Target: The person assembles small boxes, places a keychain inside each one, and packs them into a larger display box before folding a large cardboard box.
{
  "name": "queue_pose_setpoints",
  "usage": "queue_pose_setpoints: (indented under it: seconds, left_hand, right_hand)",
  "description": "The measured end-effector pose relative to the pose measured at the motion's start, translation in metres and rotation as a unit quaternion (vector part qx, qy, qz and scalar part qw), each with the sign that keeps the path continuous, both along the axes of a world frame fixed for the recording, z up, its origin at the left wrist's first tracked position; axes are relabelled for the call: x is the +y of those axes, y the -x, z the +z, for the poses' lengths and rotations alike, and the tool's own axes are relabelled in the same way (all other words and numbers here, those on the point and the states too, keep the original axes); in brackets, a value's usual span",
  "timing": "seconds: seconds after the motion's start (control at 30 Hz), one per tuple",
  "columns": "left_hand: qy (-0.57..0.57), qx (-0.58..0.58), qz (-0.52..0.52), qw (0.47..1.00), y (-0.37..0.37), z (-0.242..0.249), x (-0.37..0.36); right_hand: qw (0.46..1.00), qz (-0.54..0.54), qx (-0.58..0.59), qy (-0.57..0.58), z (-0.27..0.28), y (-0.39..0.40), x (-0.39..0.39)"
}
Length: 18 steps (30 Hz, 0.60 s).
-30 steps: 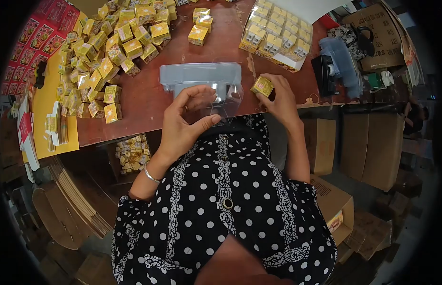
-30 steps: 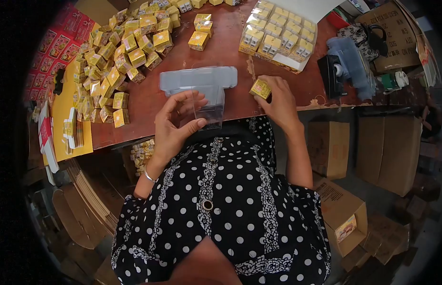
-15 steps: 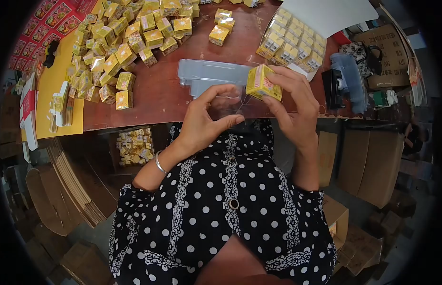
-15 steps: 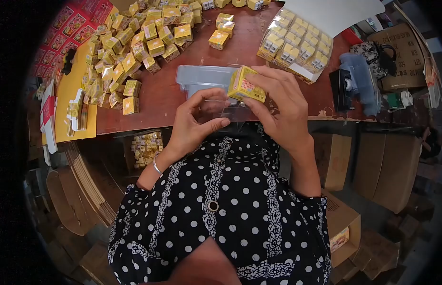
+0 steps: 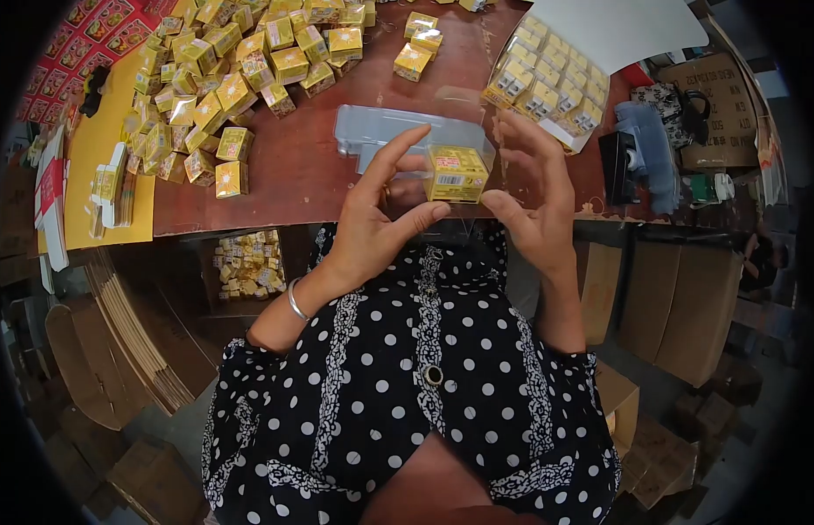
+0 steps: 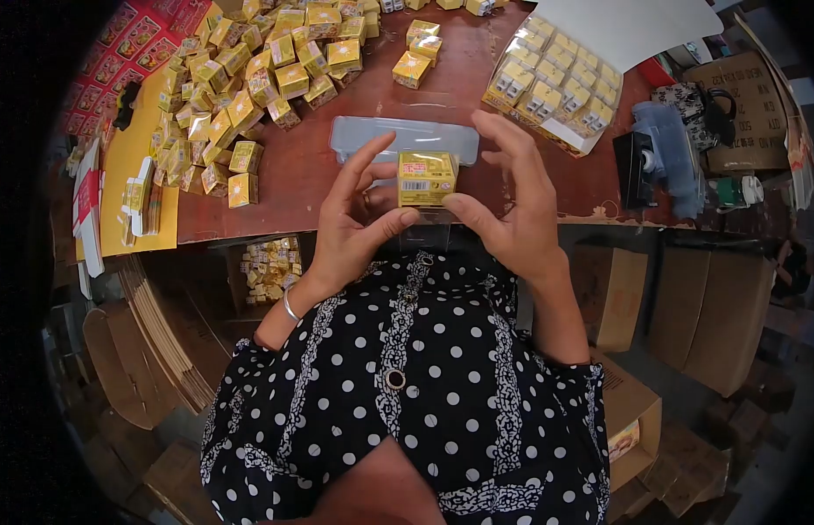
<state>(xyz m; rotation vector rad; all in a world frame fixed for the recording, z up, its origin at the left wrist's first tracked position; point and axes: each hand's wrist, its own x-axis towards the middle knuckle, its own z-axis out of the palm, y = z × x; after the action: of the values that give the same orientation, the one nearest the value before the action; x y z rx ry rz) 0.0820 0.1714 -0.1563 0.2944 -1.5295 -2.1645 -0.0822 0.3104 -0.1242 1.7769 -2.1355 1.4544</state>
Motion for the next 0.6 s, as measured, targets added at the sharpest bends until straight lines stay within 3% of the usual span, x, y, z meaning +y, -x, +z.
queue_pose_setpoints:
  seconds: [0.07, 0.1, 0.17, 0.43, 0.5, 0.6]
  left_hand:
    - [0.018, 0.003, -0.014, 1.000, 0.001, -0.008, -0.002]
    - [0.035, 0.007, -0.031, 0.999, 0.001, -0.011, -0.002]
    - [0.020, -0.009, -0.055, 0.998, -0.001, -0.014, -0.002]
    - [0.039, -0.040, -0.065, 0.996, -0.001, -0.018, 0.002]
    - [-0.044, -0.009, -0.051, 0.998, 0.001, -0.021, 0.005]
    - [-0.046, 0.008, -0.052, 0.998, 0.002, -0.020, 0.007]
  right_hand:
    - [0.943, 0.066, -0.324, -0.027, -0.014, -0.005, 0.006]
    - [0.943, 0.065, -0.325, -0.028, -0.019, -0.009, 0.007]
    - [0.887, 0.075, -0.454, -0.023, -0.027, -0.021, 0.008]
    - [0.926, 0.062, -0.367, 0.066, -0.057, -0.028, 0.011]
    - [0.931, 0.067, -0.347, 0.091, -0.055, -0.029, 0.010]
    - [0.929, 0.031, -0.357, 0.091, -0.047, -0.025, 0.010]
